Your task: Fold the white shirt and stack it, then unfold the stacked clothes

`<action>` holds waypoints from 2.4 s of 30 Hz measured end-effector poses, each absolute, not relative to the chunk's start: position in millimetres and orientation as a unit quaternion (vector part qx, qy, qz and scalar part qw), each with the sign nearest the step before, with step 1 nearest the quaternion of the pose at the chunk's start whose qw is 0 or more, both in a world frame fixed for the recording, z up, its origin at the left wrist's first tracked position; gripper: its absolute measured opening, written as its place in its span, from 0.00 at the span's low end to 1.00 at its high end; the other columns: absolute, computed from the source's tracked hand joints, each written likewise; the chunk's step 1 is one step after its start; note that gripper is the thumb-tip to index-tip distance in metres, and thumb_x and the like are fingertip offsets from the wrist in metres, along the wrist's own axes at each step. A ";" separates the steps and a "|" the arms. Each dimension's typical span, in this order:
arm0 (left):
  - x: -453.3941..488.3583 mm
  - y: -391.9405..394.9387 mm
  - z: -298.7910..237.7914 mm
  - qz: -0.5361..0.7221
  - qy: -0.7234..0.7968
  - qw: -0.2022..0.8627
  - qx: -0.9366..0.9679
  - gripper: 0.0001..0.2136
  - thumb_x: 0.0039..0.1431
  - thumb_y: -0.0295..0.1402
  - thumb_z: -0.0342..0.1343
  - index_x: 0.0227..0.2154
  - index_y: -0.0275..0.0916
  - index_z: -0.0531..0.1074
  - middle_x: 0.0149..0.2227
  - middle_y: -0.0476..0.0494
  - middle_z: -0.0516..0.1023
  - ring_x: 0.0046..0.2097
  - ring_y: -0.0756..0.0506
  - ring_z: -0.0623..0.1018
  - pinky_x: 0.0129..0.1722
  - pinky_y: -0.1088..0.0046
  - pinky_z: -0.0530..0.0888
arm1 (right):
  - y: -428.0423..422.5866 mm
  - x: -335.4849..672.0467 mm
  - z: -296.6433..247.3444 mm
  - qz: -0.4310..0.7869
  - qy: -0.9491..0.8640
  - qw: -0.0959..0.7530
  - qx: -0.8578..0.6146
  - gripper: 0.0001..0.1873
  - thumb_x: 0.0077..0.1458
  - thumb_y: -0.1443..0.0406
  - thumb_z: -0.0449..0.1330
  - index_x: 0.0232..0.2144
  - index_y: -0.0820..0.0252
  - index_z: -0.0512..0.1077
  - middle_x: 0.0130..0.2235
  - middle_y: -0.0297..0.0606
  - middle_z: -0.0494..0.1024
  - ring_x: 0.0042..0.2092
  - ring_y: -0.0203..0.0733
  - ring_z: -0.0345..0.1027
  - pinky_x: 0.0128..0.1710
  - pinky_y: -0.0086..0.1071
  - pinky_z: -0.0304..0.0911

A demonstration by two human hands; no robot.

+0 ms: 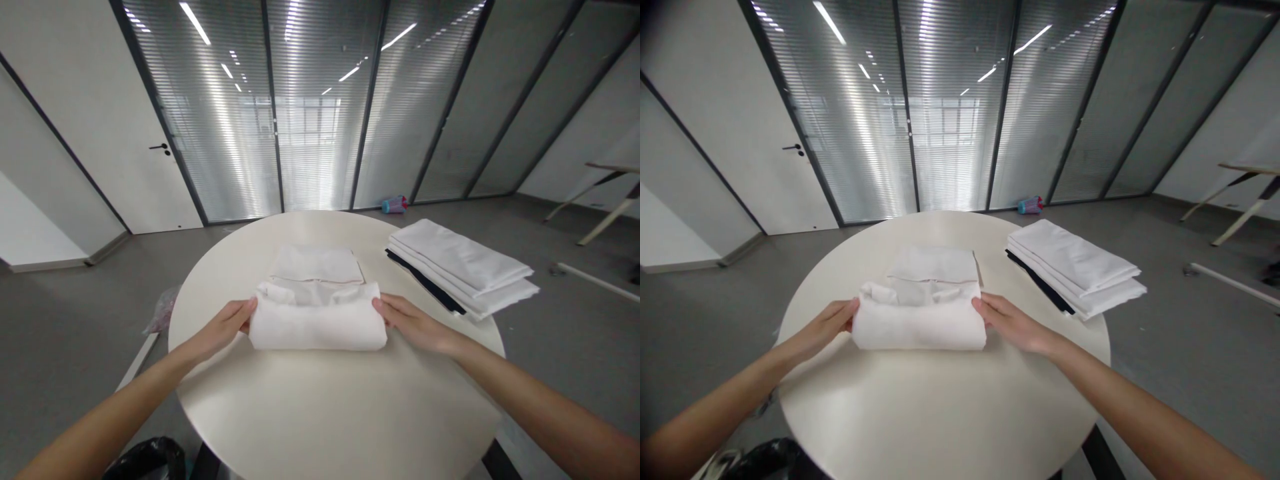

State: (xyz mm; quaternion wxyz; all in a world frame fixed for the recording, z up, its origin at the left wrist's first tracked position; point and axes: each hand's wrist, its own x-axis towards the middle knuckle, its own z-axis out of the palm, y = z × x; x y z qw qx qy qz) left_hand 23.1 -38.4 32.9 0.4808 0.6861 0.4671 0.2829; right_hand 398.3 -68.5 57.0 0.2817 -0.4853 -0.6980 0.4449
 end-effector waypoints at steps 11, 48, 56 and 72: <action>44.0 18.5 29.0 0.234 0.368 0.661 0.611 0.36 0.50 0.44 0.69 0.60 0.45 0.61 0.50 0.37 0.77 0.47 0.42 0.78 0.44 0.67 0.75 | -0.8 382.4 20.9 0.461 -0.562 0.249 -0.640 0.14 0.68 0.58 0.50 0.32 0.59 0.64 0.19 0.29 0.68 0.19 0.38 0.68 0.17 0.28 0.63; 58.6 128.9 -10.9 0.386 0.464 0.478 0.638 0.29 0.30 0.45 0.75 0.38 0.34 0.82 0.42 0.38 0.81 0.39 0.43 0.78 0.41 0.67 0.73 | 71.0 387.0 -2.9 0.037 -0.653 0.134 -0.744 0.17 0.65 0.55 0.49 0.44 0.60 0.69 0.43 0.50 0.79 0.51 0.56 0.70 0.51 0.46 0.58; 52.7 161.2 18.8 0.266 0.441 0.607 0.606 0.41 0.44 0.44 0.72 0.62 0.44 0.67 0.45 0.38 0.81 0.35 0.44 0.80 0.34 0.68 0.75 | 91.2 387.3 15.3 0.151 -0.599 0.145 -0.773 0.27 0.61 0.44 0.50 0.37 0.59 0.74 0.41 0.49 0.81 0.48 0.56 0.74 0.51 0.45 0.61; 77.6 155.8 2.2 0.338 0.430 0.417 0.726 0.40 0.35 0.39 0.73 0.55 0.32 0.72 0.56 0.34 0.73 0.57 0.34 0.72 0.59 0.58 0.68 | 85.7 376.6 17.7 0.084 -0.611 0.103 -0.780 0.26 0.64 0.48 0.51 0.42 0.63 0.75 0.45 0.56 0.79 0.49 0.56 0.74 0.52 0.47 0.60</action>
